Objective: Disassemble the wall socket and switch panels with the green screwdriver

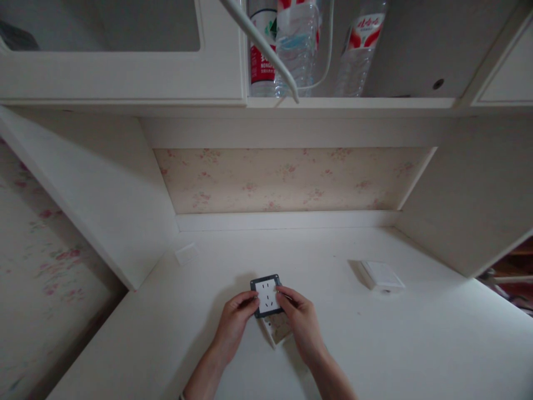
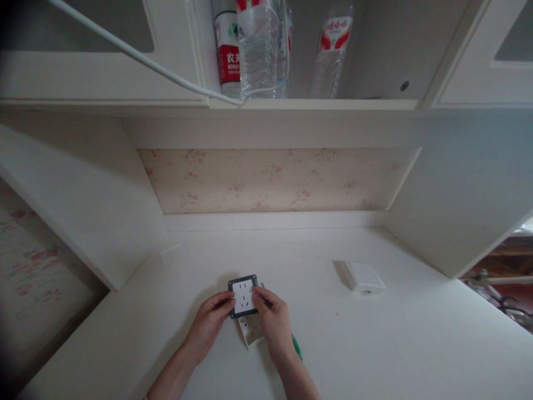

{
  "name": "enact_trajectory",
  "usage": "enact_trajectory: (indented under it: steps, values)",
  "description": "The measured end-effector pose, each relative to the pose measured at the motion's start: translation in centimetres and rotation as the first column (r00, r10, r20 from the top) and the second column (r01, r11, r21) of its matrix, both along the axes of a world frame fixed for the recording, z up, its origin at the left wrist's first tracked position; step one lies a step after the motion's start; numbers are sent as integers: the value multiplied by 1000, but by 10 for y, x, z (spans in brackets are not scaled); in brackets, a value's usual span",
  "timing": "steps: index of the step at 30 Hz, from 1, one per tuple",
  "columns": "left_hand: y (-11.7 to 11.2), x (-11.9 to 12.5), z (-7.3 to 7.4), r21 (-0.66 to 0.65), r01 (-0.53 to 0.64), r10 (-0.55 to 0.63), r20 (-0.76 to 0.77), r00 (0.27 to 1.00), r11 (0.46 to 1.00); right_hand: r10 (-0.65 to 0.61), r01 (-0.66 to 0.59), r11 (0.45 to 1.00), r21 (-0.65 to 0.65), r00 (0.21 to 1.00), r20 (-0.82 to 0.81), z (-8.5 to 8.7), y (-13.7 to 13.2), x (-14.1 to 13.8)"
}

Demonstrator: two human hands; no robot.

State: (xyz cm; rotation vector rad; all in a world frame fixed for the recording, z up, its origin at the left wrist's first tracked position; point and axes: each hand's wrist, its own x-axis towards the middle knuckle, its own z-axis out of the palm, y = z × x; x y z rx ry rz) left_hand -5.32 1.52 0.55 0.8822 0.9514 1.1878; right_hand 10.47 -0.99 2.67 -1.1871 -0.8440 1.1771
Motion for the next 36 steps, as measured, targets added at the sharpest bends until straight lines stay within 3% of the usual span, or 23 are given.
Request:
enact_trajectory:
  steps: [4, 13, 19, 25, 36]
  values:
    - [1, 0, -4, 35, -11, 13, -56, 998, 999, 2, -2, 1000, 5, 1000, 27, 3, 0, 1]
    - [1, 1, -3, 26, -19, 20, -23, 1000, 999, 12, -12, 1000, 8, 1000, 23, 0, 1, 1]
    - [0, 0, -1, 118, 19, -7, -100, 995, 993, 3, -3, 1000, 13, 1000, 30, -2, 1, 1]
    - [0, 0, 0, 47, 15, -13, -42, 999, 999, 29, -29, 1000, -4, 999, 21, 0, 1, 1]
    - [-2, 3, 7, 72, -28, 38, -134, 990, 997, 30, -33, 998, 52, 997, 73, 1, 0, 0]
